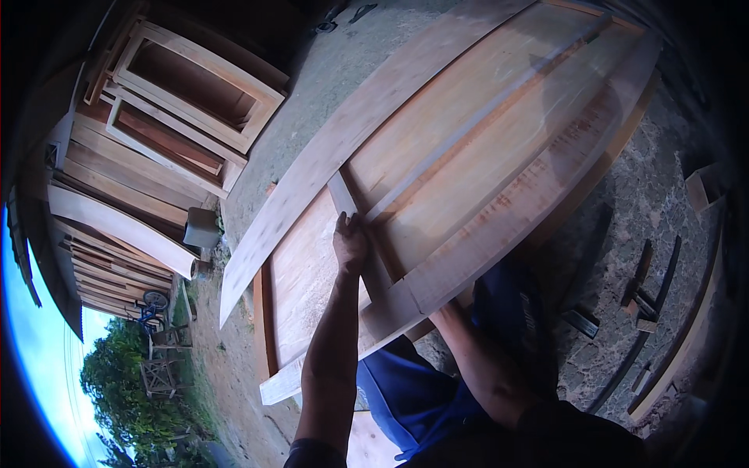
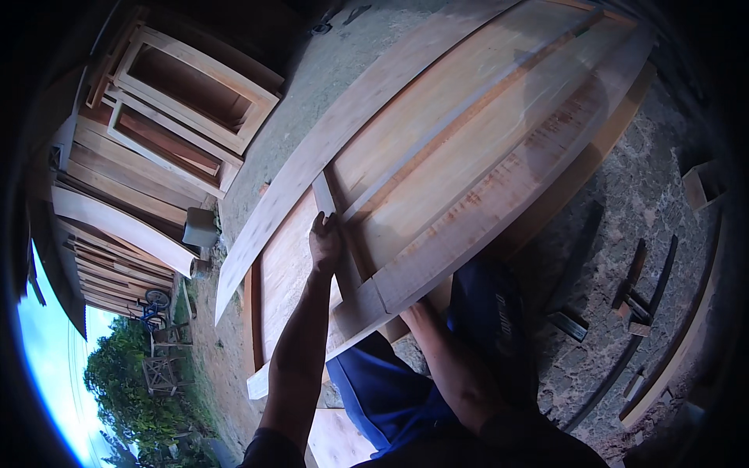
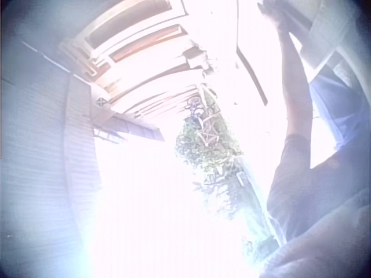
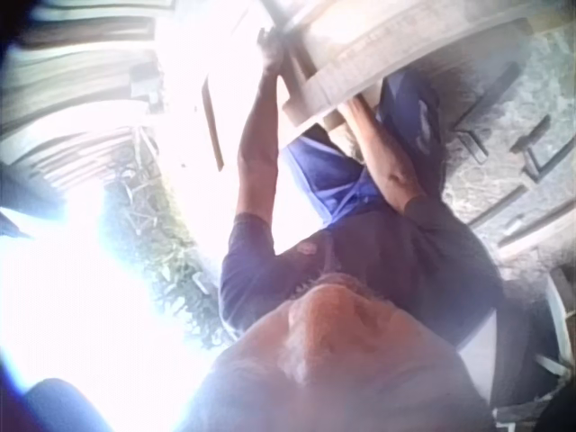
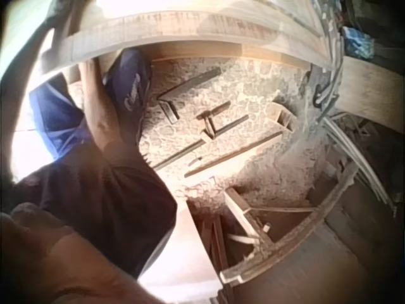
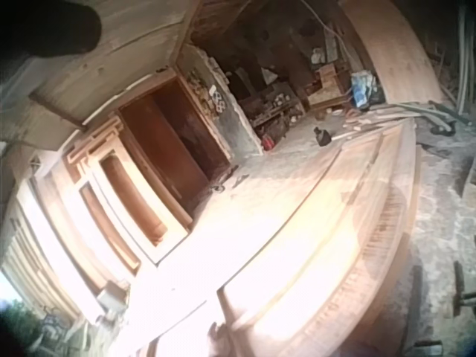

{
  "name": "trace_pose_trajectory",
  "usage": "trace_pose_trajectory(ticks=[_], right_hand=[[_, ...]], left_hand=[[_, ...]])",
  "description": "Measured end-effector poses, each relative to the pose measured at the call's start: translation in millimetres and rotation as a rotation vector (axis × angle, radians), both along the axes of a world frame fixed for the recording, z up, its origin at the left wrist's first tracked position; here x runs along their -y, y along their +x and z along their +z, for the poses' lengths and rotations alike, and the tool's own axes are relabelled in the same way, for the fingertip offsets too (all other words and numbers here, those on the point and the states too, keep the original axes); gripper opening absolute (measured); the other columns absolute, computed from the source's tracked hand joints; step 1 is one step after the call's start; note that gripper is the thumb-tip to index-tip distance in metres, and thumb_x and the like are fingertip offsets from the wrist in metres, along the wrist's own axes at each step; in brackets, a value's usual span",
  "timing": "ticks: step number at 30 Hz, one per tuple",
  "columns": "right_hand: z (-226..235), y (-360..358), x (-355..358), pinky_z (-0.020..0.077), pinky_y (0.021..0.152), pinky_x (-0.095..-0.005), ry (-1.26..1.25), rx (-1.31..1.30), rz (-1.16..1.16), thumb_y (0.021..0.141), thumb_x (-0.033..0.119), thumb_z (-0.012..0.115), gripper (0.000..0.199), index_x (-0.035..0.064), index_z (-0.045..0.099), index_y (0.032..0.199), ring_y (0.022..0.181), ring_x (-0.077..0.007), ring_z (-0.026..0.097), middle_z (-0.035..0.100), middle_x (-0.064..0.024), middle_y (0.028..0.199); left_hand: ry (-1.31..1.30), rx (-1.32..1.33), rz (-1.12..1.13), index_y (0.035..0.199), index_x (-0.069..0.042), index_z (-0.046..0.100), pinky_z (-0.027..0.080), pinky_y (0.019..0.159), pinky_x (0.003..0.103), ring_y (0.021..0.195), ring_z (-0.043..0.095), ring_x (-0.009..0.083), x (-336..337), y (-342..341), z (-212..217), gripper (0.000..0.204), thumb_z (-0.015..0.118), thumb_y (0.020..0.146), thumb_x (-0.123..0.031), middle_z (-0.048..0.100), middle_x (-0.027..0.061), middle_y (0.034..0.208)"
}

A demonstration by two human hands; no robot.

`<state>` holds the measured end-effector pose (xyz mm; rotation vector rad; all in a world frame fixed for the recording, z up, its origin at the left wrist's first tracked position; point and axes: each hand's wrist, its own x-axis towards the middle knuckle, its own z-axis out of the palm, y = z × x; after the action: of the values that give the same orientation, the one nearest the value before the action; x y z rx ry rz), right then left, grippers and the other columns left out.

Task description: The person assembles a wooden frame on a large plywood sheet. They use a pencil and a square ruler to mark measurements, then position wooden strips and secure them with a hammer and nails. The process involves repeated measuring, marking, and nailing to construct the frame structure.

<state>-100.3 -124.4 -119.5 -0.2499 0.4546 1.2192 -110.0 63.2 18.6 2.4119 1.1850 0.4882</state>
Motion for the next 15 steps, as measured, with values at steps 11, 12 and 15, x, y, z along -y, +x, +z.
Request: trace_pose_trajectory(ticks=[11, 12, 15], right_hand=[[56.7, -3.6, 54.8, 0.0565, 0.074, -0.0427, -0.28, 0.26, 0.103, 0.094, 0.048, 0.062, 0.045, 0.0195, 0.054, 0.128, 0.093, -0.021, 0.066, 0.065, -0.0034, 0.102], [67.2, -6.8, 66.4, 0.0566, 0.074, -0.0425, -0.29, 0.275, 0.191, 0.094, 0.048, 0.062, 0.045, 0.0195, 0.054, 0.128, 0.092, -0.0209, 0.066, 0.066, -0.0034, 0.102], [105.1, -4.2, 96.8, 0.0395, 0.044, -0.0264, -0.244, 0.235, 0.572, 0.099, 0.041, 0.058, 0.031, 0.022, 0.052, 0.122, 0.049, -0.0106, 0.048, 0.05, 0.0016, 0.069]], left_hand=[[-0.206, 0.412, 0.131, 0.144, 0.004, 0.035, 0.043, 0.108, 0.037, 0.131, 0.051, 0.0327, -25.0, -18.7, -45.8, 0.05, 0.043, 0.094, -0.002, 0.052, 0.0251, 0.141], [-0.199, 0.382, 0.135, 0.144, 0.004, 0.034, 0.042, 0.108, 0.037, 0.133, 0.049, 0.0329, -25.2, -19.0, -46.6, 0.05, 0.043, 0.095, -0.002, 0.05, 0.0253, 0.143], [-0.578, 0.702, 0.143, 0.145, 0.005, 0.033, 0.042, 0.108, 0.038, 0.131, 0.05, 0.0339, -14.8, -19.9, -42.2, 0.05, 0.045, 0.098, -0.008, 0.048, 0.0236, 0.142]])
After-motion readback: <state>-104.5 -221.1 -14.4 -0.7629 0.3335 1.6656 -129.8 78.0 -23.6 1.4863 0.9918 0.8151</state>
